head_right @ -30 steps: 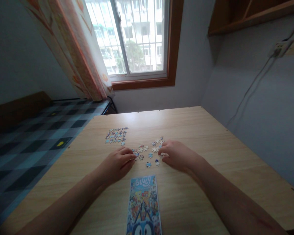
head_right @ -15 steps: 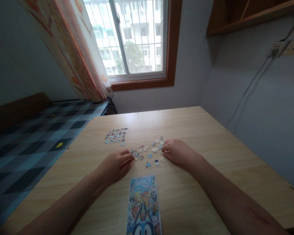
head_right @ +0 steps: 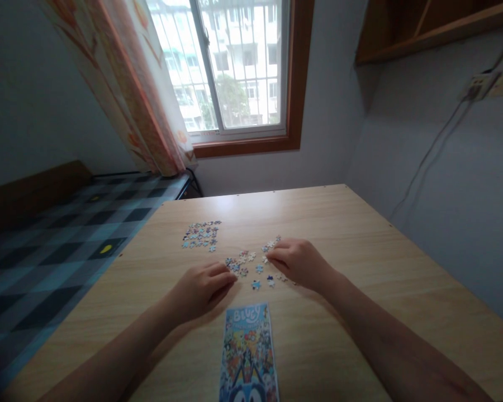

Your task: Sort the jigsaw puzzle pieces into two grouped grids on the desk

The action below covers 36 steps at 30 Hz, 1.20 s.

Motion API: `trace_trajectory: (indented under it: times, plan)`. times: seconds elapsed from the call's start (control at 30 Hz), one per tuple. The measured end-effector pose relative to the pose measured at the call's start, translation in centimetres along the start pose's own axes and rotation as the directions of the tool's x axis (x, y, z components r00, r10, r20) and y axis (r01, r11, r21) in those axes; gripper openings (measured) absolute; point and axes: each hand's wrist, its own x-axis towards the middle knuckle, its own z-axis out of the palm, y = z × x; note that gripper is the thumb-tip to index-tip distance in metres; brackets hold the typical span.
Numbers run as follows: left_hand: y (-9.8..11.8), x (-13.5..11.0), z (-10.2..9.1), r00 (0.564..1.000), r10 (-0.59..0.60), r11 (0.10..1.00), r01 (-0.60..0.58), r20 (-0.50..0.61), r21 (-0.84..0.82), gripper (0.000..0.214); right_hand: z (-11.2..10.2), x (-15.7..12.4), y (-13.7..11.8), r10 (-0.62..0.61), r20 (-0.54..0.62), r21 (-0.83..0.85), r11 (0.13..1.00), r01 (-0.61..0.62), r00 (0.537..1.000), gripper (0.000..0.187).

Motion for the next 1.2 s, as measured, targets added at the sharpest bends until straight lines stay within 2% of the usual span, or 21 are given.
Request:
trace_trajectory:
  times: [0.17,0.27,0.4,0.53,0.6,0.67,0.77,0.83,0.93,1.1,1.17,1.2]
  plan:
    - [1.1,0.1,-0.3,0.990,0.103,0.995,-0.103,-0.098,0.009,0.017,1.4,0.4,-3.8,-0.196,-0.016,0.038,0.980,0.196,0.981,0.025]
    - [1.2,0.1,-0.4,0.982,0.143,0.990,-0.142,-0.126,0.015,0.016,1.9,0.5,-5.1,-0.247,-0.011,0.013,0.969,0.248,0.969,0.026]
    - [1.3,0.1,-0.6,0.978,0.147,0.989,-0.147,-0.145,0.014,0.018,2.3,0.4,-5.6,-0.245,-0.009,0.007,0.970,0.245,0.970,0.025]
    - [1.4,-0.1,-0.5,0.977,0.129,0.991,-0.131,-0.167,0.002,0.018,1.9,0.4,-4.9,-0.254,-0.031,0.009,0.967,0.255,0.967,0.023]
    - [1.1,-0.3,-0.5,0.981,0.102,0.995,-0.102,-0.163,0.006,0.019,1.2,0.3,-3.7,-0.220,-0.073,0.001,0.975,0.221,0.973,0.021]
    - [0.4,-0.5,-0.8,0.988,0.038,0.999,-0.033,-0.148,0.033,0.021,0.4,0.0,-1.7,-0.114,-0.165,-0.002,0.993,0.115,0.980,0.021]
    - [-1.3,-1.1,-1.7,0.978,-0.172,0.975,0.186,-0.122,0.121,0.022,-0.4,-0.7,1.9,0.137,-0.311,0.015,0.990,-0.139,0.941,0.026]
    - [-2.6,-1.4,-2.6,0.920,-0.386,0.897,0.391,-0.067,0.205,0.022,-0.5,-1.2,4.1,0.312,-0.377,0.062,0.948,-0.313,0.872,0.031]
    - [-4.3,-2.0,-4.0,0.786,-0.618,0.747,0.589,-0.006,0.306,0.022,0.0,-1.9,6.5,0.461,-0.411,0.135,0.884,-0.447,0.786,0.035]
    - [-5.5,-2.8,-5.1,0.584,-0.803,0.574,0.706,0.117,0.415,0.018,1.0,-2.4,8.0,0.565,-0.426,0.219,0.822,-0.525,0.707,0.036]
    - [-5.5,-2.9,-5.0,0.534,-0.829,0.547,0.712,0.167,0.441,0.017,1.2,-2.5,8.0,0.587,-0.417,0.246,0.808,-0.535,0.694,0.036]
    - [-5.4,-2.9,-4.9,0.530,-0.828,0.550,0.707,0.182,0.444,0.017,1.3,-2.5,8.0,0.591,-0.403,0.257,0.806,-0.533,0.699,0.036]
